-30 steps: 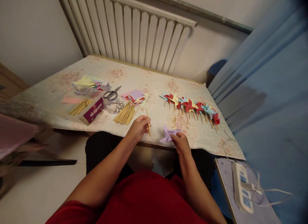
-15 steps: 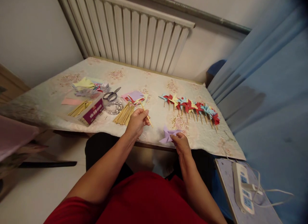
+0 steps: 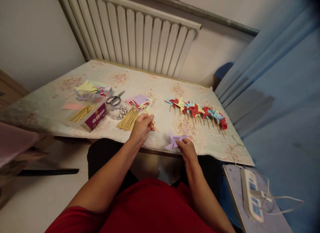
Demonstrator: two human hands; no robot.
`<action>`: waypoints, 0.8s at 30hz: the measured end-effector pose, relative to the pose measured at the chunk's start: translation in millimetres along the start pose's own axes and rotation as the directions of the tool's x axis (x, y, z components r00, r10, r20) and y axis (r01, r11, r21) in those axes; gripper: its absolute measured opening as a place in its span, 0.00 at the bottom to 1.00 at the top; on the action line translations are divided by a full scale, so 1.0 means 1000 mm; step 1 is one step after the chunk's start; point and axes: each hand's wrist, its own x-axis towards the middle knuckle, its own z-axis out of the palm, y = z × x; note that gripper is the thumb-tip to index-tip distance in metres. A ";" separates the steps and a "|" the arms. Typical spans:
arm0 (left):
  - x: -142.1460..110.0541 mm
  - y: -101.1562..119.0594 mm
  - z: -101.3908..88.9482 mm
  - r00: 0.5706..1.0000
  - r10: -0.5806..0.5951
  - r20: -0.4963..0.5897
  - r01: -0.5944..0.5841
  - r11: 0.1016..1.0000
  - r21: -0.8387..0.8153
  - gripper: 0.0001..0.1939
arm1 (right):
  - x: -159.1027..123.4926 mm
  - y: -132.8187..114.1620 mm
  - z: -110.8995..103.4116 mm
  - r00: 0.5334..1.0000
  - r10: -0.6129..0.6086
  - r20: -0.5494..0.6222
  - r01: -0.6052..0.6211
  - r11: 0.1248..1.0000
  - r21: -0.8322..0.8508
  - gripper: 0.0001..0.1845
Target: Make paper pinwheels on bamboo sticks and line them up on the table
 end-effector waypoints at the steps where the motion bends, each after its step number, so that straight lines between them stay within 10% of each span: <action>1: 0.000 0.000 0.000 1.000 0.001 -0.001 -0.001 1.000 -0.001 0.18 | 0.000 0.000 0.000 1.000 0.001 -0.003 -0.001 1.000 -0.002 0.15; 14: -0.012 -0.018 -0.006 0.991 -0.088 0.103 0.061 0.969 0.240 0.15 | -0.009 -0.020 0.008 0.997 -0.071 0.015 0.071 0.997 0.001 0.14; 24: -0.026 -0.022 -0.001 0.971 -0.110 0.213 0.102 0.994 0.048 0.12 | -0.021 -0.040 0.019 0.984 -0.169 0.058 0.169 0.986 0.000 0.12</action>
